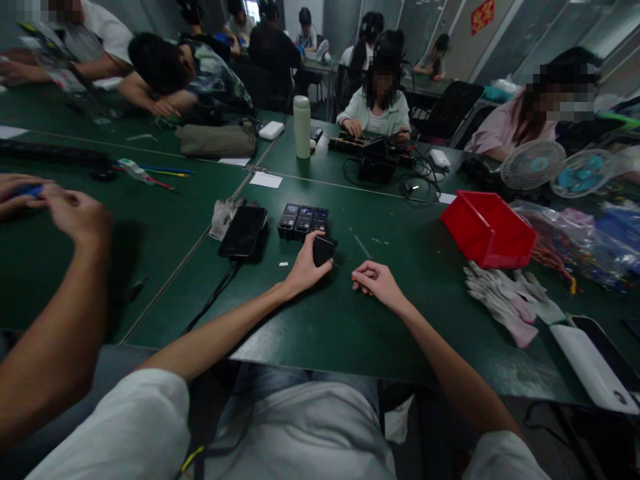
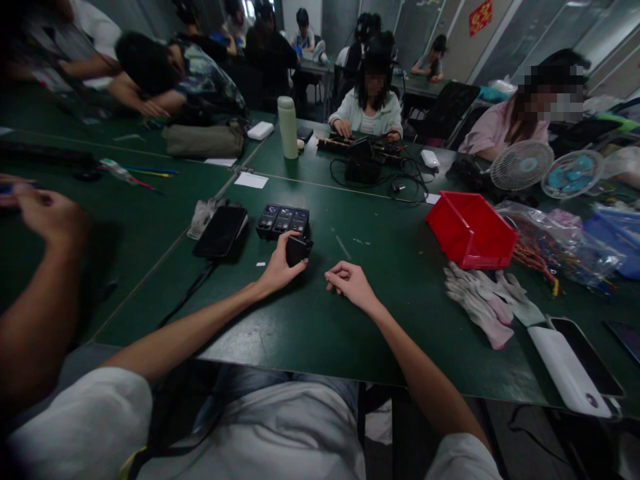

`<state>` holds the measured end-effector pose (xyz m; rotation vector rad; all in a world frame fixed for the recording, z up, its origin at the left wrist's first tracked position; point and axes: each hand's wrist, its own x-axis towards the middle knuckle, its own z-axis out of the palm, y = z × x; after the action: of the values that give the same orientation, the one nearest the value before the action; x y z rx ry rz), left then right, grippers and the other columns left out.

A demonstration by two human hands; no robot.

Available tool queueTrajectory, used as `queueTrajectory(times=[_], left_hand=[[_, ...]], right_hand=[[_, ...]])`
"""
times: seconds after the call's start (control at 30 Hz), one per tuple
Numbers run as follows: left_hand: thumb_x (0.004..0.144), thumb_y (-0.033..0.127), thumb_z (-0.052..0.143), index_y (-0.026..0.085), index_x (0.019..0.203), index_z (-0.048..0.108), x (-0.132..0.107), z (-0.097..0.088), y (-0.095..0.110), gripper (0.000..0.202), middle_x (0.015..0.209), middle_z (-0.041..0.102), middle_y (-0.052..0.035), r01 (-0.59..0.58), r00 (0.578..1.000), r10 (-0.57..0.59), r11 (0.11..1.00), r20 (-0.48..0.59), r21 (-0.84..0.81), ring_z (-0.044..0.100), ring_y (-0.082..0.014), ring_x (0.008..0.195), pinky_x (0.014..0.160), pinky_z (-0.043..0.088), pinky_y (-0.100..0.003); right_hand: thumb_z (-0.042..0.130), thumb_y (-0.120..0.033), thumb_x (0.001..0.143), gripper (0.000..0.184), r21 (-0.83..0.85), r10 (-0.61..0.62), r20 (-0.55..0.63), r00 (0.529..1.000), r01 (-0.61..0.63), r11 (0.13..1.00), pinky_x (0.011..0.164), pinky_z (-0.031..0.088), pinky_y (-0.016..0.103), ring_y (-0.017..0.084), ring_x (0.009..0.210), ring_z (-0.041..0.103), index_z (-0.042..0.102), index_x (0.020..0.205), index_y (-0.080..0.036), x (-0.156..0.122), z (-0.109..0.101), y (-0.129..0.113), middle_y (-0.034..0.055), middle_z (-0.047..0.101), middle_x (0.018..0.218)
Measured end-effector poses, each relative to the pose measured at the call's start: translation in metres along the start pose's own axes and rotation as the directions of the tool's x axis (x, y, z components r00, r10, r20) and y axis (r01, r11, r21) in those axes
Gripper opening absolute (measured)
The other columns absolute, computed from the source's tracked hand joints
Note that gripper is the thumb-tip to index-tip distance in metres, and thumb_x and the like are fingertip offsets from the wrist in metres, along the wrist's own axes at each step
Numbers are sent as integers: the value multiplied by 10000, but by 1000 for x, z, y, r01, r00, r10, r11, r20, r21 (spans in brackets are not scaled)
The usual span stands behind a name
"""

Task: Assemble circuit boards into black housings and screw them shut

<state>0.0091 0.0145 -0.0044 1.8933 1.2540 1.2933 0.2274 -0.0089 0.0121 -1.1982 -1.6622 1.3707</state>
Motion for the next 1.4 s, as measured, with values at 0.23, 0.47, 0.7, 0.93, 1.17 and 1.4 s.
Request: queueTrajectory(times=[0.23,0.47,0.7,0.93,1.17,1.4], left_hand=[[742,220,623,220,1274,342,0,0,1,602,1038,524,-38,5,1000,-5,1000,-2,5,535,-149,846,797,456,-305],[744,216,618,228,1272,342,0,-1,2,596,1014,525,-33,-2,1000,2,1000,4,-8,531,-144,816,767,455,-298],[741,218,623,225,1272,341,1,-1,2,601,1019,525,-37,1,1000,-1,1000,7,-2,534,-149,835,775,454,-298],[738,223,625,228,1274,337,2,0,-2,608,999,523,-27,10,1000,-10,1000,12,3,523,-137,797,747,448,-284],[734,227,625,229,1275,343,2,0,-3,610,1021,524,-34,-4,1000,4,1000,1,-4,532,-143,813,761,456,-295],[738,232,625,231,1275,342,1,0,-3,607,1014,522,-30,-1,1000,1,1000,7,-4,532,-144,818,766,457,-297]], right_hand=[[621,-471,800,320,-17,3,3,1000,-3,1000,407,352,182,79,458,485,582,836,-155,-1,0,-2,32,666,647],[604,-473,811,316,-25,7,11,1000,-7,1000,397,348,178,80,462,491,584,842,-159,-1,2,-1,34,667,655],[605,-472,809,311,-12,10,15,1000,-10,1000,399,347,179,77,450,487,580,832,-163,0,3,1,20,659,641],[589,-460,821,300,-32,-3,16,1000,3,999,397,348,179,73,444,475,569,819,-160,-1,5,-1,21,650,628],[607,-462,809,299,-23,-10,11,1000,10,1000,404,352,187,77,446,479,574,822,-165,-1,4,0,15,649,628],[608,-449,817,287,-14,-17,13,1000,17,1000,419,354,193,78,453,479,575,823,-164,-2,4,-2,17,650,632]])
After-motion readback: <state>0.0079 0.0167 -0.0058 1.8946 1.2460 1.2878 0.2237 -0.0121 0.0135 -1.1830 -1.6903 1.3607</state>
